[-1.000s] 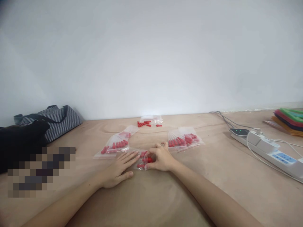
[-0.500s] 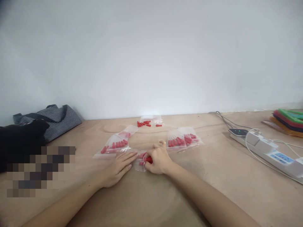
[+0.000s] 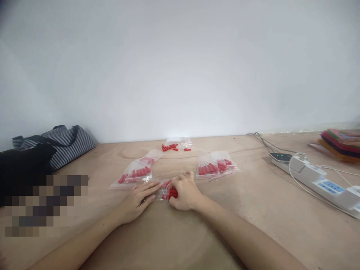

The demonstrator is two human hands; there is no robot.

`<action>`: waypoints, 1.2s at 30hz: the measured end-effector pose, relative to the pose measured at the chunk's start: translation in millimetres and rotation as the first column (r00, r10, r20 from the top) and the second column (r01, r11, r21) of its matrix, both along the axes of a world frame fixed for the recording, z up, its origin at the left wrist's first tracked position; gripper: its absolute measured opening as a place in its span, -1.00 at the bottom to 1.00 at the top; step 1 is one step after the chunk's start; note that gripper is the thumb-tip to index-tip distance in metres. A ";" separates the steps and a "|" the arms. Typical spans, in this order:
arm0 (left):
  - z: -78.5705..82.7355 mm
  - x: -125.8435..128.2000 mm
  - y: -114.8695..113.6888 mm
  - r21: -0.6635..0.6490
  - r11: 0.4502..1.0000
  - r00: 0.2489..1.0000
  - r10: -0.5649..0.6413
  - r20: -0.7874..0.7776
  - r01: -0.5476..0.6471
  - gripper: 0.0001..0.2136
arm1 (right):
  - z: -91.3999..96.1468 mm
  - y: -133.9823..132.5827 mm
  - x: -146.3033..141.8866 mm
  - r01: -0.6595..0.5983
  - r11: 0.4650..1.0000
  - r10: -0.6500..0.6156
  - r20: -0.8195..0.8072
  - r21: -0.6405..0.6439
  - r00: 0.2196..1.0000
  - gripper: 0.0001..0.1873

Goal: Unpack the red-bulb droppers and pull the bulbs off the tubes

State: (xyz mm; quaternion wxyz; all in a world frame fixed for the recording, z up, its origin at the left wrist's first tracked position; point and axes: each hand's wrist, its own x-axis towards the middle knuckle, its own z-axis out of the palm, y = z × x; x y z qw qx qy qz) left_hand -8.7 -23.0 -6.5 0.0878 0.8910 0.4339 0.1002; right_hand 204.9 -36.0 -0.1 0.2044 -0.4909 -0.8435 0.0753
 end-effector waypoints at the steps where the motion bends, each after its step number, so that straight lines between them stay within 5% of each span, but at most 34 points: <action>1: 0.2 -0.1 -0.2 -0.001 1.000 1.000 0.004 -0.001 -0.004 -0.64 | 0.5 0.0 0.5 0.012 1.000 -0.012 -0.009 -0.005 1.000 -0.86; 8: 0.0 1.1 -1.4 0.000 1.000 1.000 0.022 0.006 -0.022 -0.65 | -5.0 3.1 -3.2 -0.004 0.992 -0.007 -0.081 -0.129 0.997 -0.77; 12: 0.1 -0.3 -0.5 -0.001 1.000 1.000 0.013 -0.007 -0.013 -0.64 | -3.9 5.3 1.0 -0.003 0.999 0.005 0.039 -0.051 0.999 -0.90; 16: -1.5 -4.5 2.3 0.004 0.999 0.999 0.044 -0.027 -0.044 -0.63 | 2.5 11.9 29.5 -0.017 0.999 0.022 0.149 -0.030 0.989 -0.80; 26: -5.1 -9.1 4.9 0.089 0.994 0.998 0.065 -0.002 -0.065 -0.63 | 9.4 34.5 100.3 0.208 0.977 -0.196 0.169 -0.054 0.966 -0.68; 31: -6.4 -9.4 5.2 0.091 0.994 0.998 0.062 -0.002 -0.061 -0.63 | 3.3 38.4 85.4 0.494 0.870 -0.483 0.194 -0.005 0.854 -0.64; 36: -6.0 -9.7 5.0 0.064 0.998 1.000 0.022 0.006 -0.022 -0.62 | -4.4 37.3 44.9 0.556 0.826 -0.561 0.226 0.092 0.796 -0.72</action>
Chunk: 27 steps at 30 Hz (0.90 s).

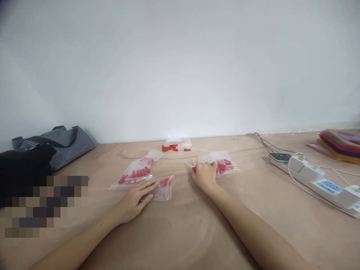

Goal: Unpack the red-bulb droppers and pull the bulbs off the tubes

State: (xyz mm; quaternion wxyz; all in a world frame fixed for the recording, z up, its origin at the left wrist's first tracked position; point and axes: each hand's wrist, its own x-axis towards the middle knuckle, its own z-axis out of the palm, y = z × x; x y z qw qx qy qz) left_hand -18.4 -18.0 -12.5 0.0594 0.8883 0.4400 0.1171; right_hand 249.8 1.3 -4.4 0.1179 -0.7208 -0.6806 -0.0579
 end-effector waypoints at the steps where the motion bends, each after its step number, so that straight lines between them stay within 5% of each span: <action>1: 0.2 -0.1 -0.1 -0.001 1.000 1.000 -0.007 0.004 0.007 -0.62 | -0.7 0.7 -7.2 -0.008 1.000 0.007 0.021 0.021 1.000 -0.73; 11: -1.1 -0.5 0.5 -0.010 1.000 1.000 -0.008 0.015 0.008 -0.63 | -6.2 8.2 -29.8 -0.056 0.997 0.055 0.035 0.051 0.998 -0.67; 15: -1.2 -0.5 0.9 -0.016 1.000 1.000 -0.008 0.007 0.008 -0.63 | -9.9 -1.7 -26.7 -0.177 0.981 0.182 -0.063 0.083 0.981 -0.61; 27: -2.2 -0.7 1.7 -0.031 0.999 1.000 -0.014 -0.002 0.014 -0.62 | -8.7 -10.9 -13.7 -0.438 0.894 0.448 -0.215 0.092 0.868 -0.12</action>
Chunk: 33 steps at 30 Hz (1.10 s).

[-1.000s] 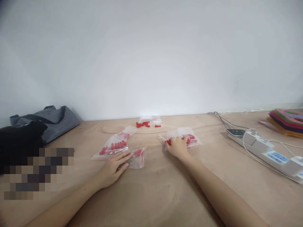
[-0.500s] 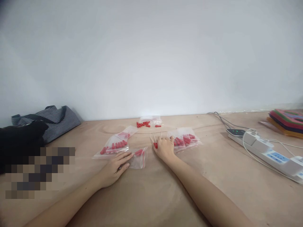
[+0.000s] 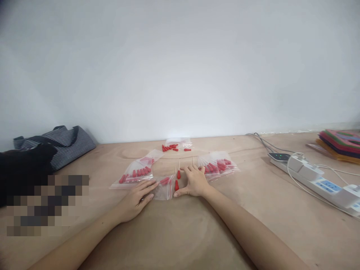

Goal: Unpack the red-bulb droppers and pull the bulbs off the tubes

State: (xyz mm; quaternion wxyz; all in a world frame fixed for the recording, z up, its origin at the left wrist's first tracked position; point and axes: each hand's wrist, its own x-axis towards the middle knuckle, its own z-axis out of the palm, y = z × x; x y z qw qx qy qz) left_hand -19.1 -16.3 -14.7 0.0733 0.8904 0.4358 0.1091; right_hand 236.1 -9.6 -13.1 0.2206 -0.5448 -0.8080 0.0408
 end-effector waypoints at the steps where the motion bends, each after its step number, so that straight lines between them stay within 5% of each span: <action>1: -0.3 -0.1 0.1 -0.002 1.000 1.000 -0.002 0.002 0.002 -0.62 | 1.4 -2.8 0.4 -0.039 0.999 0.039 -0.013 0.004 0.999 -0.20; 4: -0.8 0.0 0.2 -0.013 1.000 1.000 -0.003 0.003 0.003 -0.62 | 2.1 -9.9 0.0 -0.144 0.989 0.145 -0.016 0.045 0.989 -0.59; 7: -0.9 0.5 0.7 -0.021 1.000 1.000 0.001 0.003 -0.001 -0.61 | -3.3 -8.5 -2.9 -0.170 0.982 0.171 0.003 0.081 0.985 -0.76; 13: 0.0 0.0 0.1 -0.021 1.000 0.999 -0.011 0.041 0.012 -0.62 | -13.1 4.5 -9.5 -0.004 0.990 0.016 -0.084 0.142 0.996 -0.82; 19: 2.5 -0.7 -6.2 -0.037 0.998 0.996 -0.046 0.081 0.049 -0.63 | -10.0 -8.6 -12.2 -0.123 0.987 0.133 -0.103 0.104 0.986 -0.84; 25: 3.2 -1.1 -11.2 -0.037 0.994 0.988 -0.094 0.119 0.099 -0.60 | -10.0 -13.2 -21.2 -0.093 0.993 0.098 -0.064 0.075 0.993 -0.64; 33: 4.6 -0.1 -10.6 -0.071 0.992 0.989 -0.094 0.111 0.102 -0.64 | -9.3 -15.2 -23.2 -0.187 0.979 0.197 -0.132 0.087 0.971 -0.78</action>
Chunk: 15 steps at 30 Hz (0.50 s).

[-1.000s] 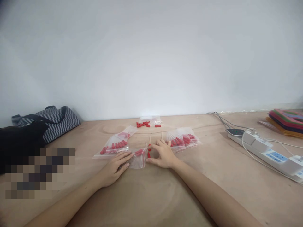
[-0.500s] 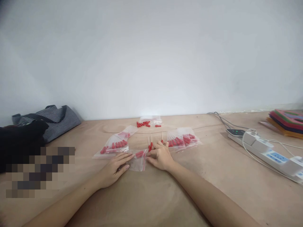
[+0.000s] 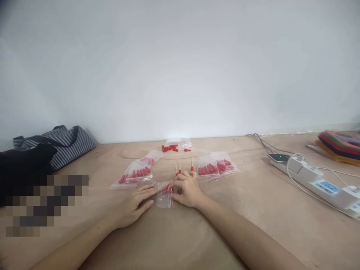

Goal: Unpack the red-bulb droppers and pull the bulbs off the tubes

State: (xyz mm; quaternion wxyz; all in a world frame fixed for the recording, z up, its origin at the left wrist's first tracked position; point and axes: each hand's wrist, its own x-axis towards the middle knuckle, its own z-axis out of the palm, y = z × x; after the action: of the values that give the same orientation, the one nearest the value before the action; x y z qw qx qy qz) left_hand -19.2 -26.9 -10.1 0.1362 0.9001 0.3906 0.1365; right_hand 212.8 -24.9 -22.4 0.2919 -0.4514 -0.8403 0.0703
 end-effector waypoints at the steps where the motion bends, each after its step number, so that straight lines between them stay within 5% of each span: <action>1: -0.2 0.3 0.7 -0.001 1.000 1.000 0.002 0.005 -0.002 -0.64 | -0.2 -0.4 -0.3 -0.004 1.000 0.004 0.010 0.015 1.000 -0.79; 7: -2.9 1.1 3.5 -0.007 1.000 0.999 -0.004 0.044 0.005 -0.64 | -2.1 0.1 -4.8 0.083 0.995 -0.088 0.123 0.051 0.988 -0.75; 15: -2.8 1.4 2.4 -0.019 0.999 0.999 0.045 0.028 -0.045 -0.66 | -0.3 -2.4 0.9 0.019 0.999 -0.017 0.046 -0.042 0.999 -0.55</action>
State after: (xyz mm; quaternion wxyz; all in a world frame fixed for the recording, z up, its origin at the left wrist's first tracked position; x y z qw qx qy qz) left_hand -17.8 -24.5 -12.9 0.1466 0.8878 0.4101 0.1486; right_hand 213.7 -27.3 -22.7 0.2635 -0.4665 -0.8410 0.0750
